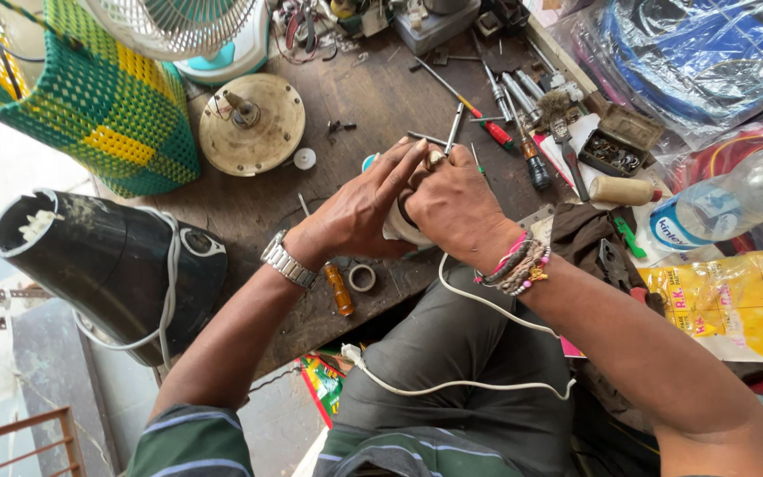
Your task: The person repairs a small teal and white appliance by unscrewing the base, adjusting internal wiring, and reassembling the unit. They use a screwdriver to remove and tighten screws, apply a liquid from a bottle to the motor area, and test the device by turning a knob.
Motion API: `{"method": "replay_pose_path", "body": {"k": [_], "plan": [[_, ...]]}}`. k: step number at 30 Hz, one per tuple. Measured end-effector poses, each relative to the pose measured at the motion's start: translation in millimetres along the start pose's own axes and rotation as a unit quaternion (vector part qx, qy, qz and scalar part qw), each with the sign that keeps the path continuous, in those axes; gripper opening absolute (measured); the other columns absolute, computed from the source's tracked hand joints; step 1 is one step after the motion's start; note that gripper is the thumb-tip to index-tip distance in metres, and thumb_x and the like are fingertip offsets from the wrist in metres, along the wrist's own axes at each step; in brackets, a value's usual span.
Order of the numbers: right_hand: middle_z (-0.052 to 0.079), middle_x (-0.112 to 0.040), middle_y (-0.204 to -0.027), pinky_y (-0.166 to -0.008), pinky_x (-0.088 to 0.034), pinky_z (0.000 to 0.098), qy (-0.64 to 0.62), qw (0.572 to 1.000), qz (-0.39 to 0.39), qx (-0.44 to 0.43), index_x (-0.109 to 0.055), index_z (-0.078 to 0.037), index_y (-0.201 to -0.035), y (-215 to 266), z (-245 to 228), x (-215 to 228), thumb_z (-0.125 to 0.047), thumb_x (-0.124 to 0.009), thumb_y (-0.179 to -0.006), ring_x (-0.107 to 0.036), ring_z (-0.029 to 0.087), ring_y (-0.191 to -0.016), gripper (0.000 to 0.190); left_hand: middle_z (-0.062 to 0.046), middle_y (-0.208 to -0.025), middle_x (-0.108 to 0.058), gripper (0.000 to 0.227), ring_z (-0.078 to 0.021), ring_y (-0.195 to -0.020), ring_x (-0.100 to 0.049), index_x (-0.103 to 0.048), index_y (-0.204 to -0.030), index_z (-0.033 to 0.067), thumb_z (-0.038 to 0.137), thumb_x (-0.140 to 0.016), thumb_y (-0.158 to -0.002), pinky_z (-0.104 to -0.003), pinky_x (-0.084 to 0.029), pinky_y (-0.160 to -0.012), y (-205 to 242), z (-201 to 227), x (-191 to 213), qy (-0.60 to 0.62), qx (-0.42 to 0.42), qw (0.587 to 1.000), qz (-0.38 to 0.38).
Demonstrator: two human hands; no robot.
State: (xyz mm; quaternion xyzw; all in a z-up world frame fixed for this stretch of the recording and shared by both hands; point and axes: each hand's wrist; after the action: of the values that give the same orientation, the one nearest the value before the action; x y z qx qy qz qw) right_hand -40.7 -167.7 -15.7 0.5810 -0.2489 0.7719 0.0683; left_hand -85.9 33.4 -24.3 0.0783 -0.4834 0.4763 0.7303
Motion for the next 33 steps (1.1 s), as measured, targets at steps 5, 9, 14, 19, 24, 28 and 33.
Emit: {"method": "replay_pose_path", "body": {"k": [5,9,14,19,24,28,33], "plan": [[0.007,-0.069,-0.099,-0.092,-0.043,0.0446,-0.195,0.980,-0.024,0.006,-0.081,-0.017,-0.088,15.2,24.5,-5.3,-0.015,-0.066,-0.085,-0.062,0.028,-0.105,0.015,-0.028,-0.159,-0.036,0.131,-0.0449,-0.152,-0.032,-0.013,-0.161,0.0017,0.031,-0.096,-0.065,-0.050,-0.035,-0.124,2.4,-0.2,-0.1,0.003,0.012,1.000,-0.017],[0.004,-0.068,-0.102,-0.093,-0.041,0.0447,-0.176,0.984,0.003,0.031,-0.081,-0.020,-0.089,23.0,24.5,2.9,-0.015,-0.065,-0.083,-0.060,0.027,-0.108,0.018,-0.029,-0.157,-0.036,0.131,-0.0441,-0.151,-0.034,-0.012,-0.162,0.0017,0.032,-0.096,-0.065,-0.050,-0.037,-0.123,0.0,0.3,1.5,0.001,0.022,1.000,-0.021],[0.004,-0.066,-0.099,-0.088,-0.039,0.0444,-0.129,0.989,0.009,0.075,-0.080,-0.022,-0.086,22.3,19.3,15.3,-0.019,-0.064,-0.080,-0.058,0.025,-0.106,0.018,-0.029,-0.157,-0.036,0.132,-0.0448,-0.150,-0.033,-0.013,-0.161,0.0019,0.031,-0.096,-0.064,-0.050,-0.036,-0.122,-0.4,-2.0,-0.4,-0.005,0.018,1.000,-0.023],[0.002,-0.065,-0.098,-0.089,-0.041,0.0412,0.006,0.990,-0.088,0.114,-0.075,-0.016,-0.079,17.7,9.3,9.5,-0.021,-0.061,-0.085,-0.059,0.021,-0.106,0.016,-0.028,-0.158,-0.036,0.130,-0.0447,-0.152,-0.033,-0.013,-0.161,0.0024,0.032,-0.096,-0.066,-0.050,-0.036,-0.124,0.2,-0.1,-0.4,-0.005,0.004,1.000,-0.014],[0.004,-0.066,-0.104,-0.090,-0.041,0.0428,-0.161,0.985,-0.021,0.060,-0.080,-0.024,-0.095,22.8,24.0,1.4,-0.018,-0.060,-0.084,-0.060,0.024,-0.106,0.023,-0.029,-0.157,-0.037,0.130,-0.0451,-0.151,-0.035,-0.012,-0.163,0.0034,0.030,-0.095,-0.067,-0.049,-0.036,-0.123,-0.6,0.8,4.6,0.002,0.020,1.000,-0.015],[0.006,-0.067,-0.106,-0.088,-0.041,0.0428,-0.136,0.988,-0.053,0.043,-0.081,-0.029,-0.105,28.7,19.4,7.2,-0.017,-0.058,-0.090,-0.061,0.023,-0.103,0.031,-0.030,-0.155,-0.038,0.131,-0.0458,-0.149,-0.034,-0.011,-0.162,0.0032,0.031,-0.095,-0.065,-0.050,-0.036,-0.122,-0.3,-1.3,2.5,0.003,0.025,0.999,-0.021],[0.006,-0.066,-0.104,-0.084,-0.039,0.0439,-0.053,0.980,-0.190,0.019,-0.081,-0.029,-0.096,12.5,9.8,21.3,-0.020,-0.059,-0.089,-0.061,0.022,-0.108,0.025,-0.029,-0.157,-0.038,0.130,-0.0454,-0.150,-0.036,-0.012,-0.163,0.0036,0.032,-0.095,-0.067,-0.050,-0.038,-0.123,1.0,-0.7,3.8,-0.005,0.007,1.000,-0.012]]}}
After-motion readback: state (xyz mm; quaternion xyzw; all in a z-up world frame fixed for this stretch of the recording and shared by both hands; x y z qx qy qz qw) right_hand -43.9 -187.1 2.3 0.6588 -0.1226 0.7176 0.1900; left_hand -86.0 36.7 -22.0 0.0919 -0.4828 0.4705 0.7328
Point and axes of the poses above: each hand's wrist, its own y-axis away from the middle knuckle, its own x-axis out of the back of the hand, z = x × y
